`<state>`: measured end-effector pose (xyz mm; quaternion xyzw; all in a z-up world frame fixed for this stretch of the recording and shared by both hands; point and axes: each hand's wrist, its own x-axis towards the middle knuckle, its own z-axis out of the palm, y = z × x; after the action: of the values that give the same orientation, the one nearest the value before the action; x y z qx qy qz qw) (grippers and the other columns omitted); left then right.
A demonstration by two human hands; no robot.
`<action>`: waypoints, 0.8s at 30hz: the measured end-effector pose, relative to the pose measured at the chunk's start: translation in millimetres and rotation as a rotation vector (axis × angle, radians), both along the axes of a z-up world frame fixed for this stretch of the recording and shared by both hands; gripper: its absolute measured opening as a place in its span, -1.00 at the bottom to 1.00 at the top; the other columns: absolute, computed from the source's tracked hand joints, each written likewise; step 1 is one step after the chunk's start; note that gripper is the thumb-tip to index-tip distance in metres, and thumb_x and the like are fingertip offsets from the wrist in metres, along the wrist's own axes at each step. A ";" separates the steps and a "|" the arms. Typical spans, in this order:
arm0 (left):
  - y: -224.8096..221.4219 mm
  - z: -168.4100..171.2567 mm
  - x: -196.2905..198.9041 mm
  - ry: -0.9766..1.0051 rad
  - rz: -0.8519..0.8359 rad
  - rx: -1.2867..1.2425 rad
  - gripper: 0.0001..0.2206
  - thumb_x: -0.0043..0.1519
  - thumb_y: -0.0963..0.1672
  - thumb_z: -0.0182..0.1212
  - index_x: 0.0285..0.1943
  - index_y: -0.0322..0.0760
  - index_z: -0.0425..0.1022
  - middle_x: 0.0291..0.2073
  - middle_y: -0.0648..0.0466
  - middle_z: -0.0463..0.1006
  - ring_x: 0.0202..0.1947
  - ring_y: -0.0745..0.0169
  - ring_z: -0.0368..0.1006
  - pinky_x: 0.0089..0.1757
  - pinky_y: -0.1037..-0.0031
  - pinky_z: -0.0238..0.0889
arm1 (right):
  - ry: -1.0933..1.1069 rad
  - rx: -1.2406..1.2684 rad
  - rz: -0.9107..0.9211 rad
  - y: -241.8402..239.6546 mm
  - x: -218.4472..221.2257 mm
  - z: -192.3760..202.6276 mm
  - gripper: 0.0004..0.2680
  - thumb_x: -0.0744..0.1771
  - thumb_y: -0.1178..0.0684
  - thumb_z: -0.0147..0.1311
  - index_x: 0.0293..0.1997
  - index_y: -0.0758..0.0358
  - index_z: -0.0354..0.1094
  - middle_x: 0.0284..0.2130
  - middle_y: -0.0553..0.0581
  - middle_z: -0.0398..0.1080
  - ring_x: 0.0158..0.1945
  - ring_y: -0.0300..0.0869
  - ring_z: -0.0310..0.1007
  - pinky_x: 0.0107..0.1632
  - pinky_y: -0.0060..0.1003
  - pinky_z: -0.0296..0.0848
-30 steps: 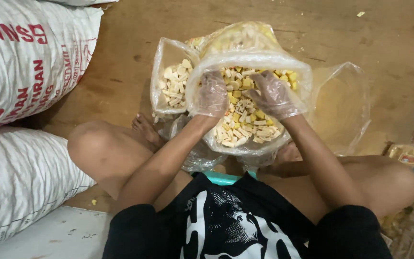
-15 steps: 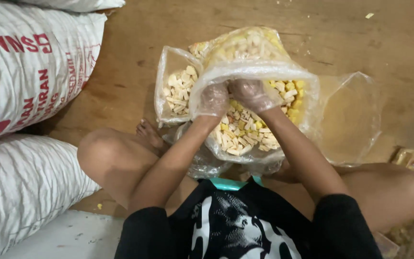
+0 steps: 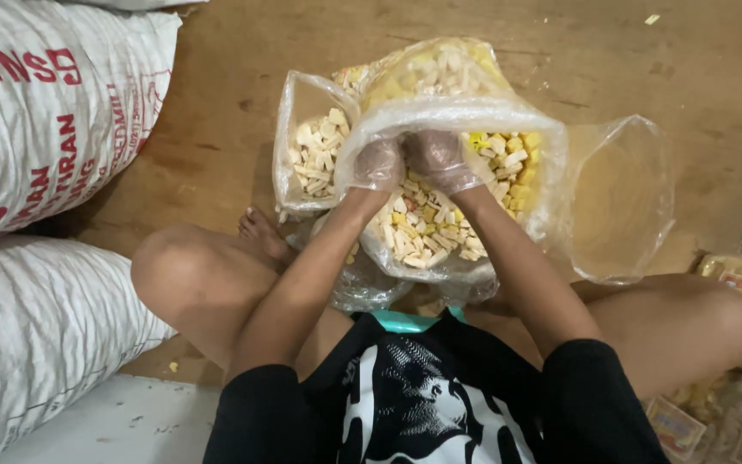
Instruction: Mixing and sorting small cubed food items in a large plastic bag by hand
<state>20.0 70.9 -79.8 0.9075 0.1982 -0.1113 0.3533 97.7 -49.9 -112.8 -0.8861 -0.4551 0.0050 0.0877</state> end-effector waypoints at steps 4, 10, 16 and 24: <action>-4.3 2.5 -4.8 0.017 0.004 0.008 -0.90 0.14 -0.05 0.18 -0.30 0.17 0.63 -0.35 0.22 0.66 -0.13 0.12 0.62 -0.10 0.19 0.53 | 0.084 0.028 -0.244 -2.2 -22.1 -1.3 -0.72 0.32 -0.23 0.12 -0.33 0.20 0.40 -0.50 0.22 0.46 -0.31 0.14 0.59 -0.27 0.03 0.55; -10.5 38.6 -23.0 -0.011 0.004 0.003 -0.89 0.15 -0.05 0.18 -0.32 0.03 0.63 -0.37 0.10 0.66 -0.14 -0.03 0.63 -0.10 0.11 0.53 | 0.309 0.246 -0.227 -32.8 -19.5 0.2 -0.81 0.26 -0.05 0.24 -0.05 -0.15 0.45 -0.22 -0.06 0.46 -0.06 -0.11 0.55 0.02 -0.14 0.53; -26.5 91.4 -42.1 -0.172 -0.085 -0.140 -0.85 0.17 -0.02 0.23 -0.33 -0.09 0.49 -0.39 -0.01 0.60 -0.15 -0.15 0.59 -0.12 0.02 0.49 | 0.386 0.311 -0.327 -52.6 -42.8 59.2 -0.78 0.23 0.03 0.29 -0.06 -0.09 0.49 -0.20 -0.02 0.48 -0.10 -0.07 0.57 -0.06 -0.14 0.58; -32.4 143.0 -52.4 -0.225 -0.162 -0.297 -0.79 0.25 -0.06 0.26 0.03 -0.09 0.49 -0.24 -0.09 0.63 -0.11 -0.17 0.61 -0.04 0.06 0.48 | 0.576 0.561 -0.414 -75.9 -71.5 168.4 -0.82 0.29 0.26 0.28 -0.04 0.29 0.53 -0.23 0.24 0.46 -0.18 0.02 0.58 -0.17 -0.19 0.62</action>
<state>-32.4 38.5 63.2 0.8651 0.0655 -0.0653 0.4930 26.2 -125.8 55.6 -0.8629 -0.2090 0.1100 0.4468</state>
